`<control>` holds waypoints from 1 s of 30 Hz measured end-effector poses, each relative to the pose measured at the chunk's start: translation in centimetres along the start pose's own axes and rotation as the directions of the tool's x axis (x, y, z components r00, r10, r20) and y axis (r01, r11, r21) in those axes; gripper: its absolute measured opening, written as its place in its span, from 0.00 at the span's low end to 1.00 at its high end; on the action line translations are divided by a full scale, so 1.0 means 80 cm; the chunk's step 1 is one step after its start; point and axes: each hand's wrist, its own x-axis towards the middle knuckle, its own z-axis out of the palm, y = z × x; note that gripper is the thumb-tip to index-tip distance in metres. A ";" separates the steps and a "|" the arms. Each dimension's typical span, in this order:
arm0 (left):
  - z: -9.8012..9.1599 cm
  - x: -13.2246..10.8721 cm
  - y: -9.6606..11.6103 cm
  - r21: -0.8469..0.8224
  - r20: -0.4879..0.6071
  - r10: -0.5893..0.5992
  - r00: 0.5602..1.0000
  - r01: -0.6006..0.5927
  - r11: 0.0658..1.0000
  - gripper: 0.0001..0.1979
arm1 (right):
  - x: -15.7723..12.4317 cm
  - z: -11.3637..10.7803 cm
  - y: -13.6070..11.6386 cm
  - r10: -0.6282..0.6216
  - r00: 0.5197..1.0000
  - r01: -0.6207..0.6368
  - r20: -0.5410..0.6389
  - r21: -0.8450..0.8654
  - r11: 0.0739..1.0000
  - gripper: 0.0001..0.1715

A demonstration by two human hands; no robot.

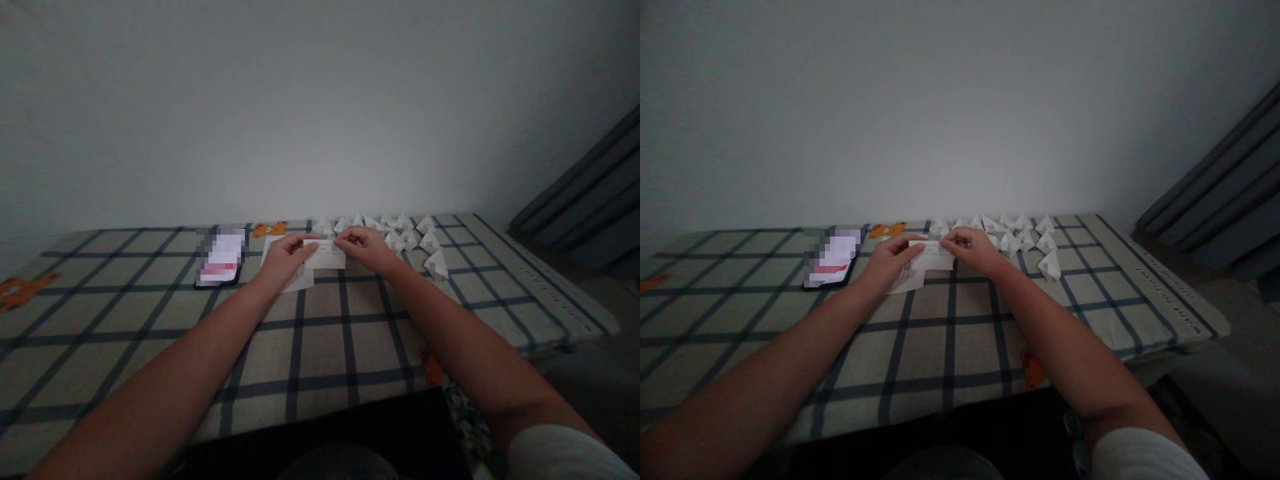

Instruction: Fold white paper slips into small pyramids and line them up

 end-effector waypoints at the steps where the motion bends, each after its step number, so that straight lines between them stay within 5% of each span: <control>1: 0.001 -0.001 0.001 0.001 0.019 -0.005 1.000 0.005 1.000 0.16 | 0.000 0.000 0.000 -0.003 1.000 0.003 -0.001 -0.001 1.000 0.13; 14: 0.006 -0.015 0.014 0.347 0.137 0.109 0.984 -0.151 0.926 0.16 | -0.002 0.008 -0.010 -0.082 0.984 0.081 0.159 0.016 0.997 0.06; 22: 0.007 -0.016 0.015 0.277 0.152 0.121 0.981 -0.160 0.947 0.14 | -0.001 0.005 -0.014 -0.059 0.979 0.049 0.194 0.058 0.997 0.04; 30: 0.005 -0.011 0.021 0.064 -0.027 0.107 0.994 -0.105 0.992 0.13 | 0.005 -0.005 -0.001 -0.031 0.994 0.033 0.102 -0.010 0.999 0.06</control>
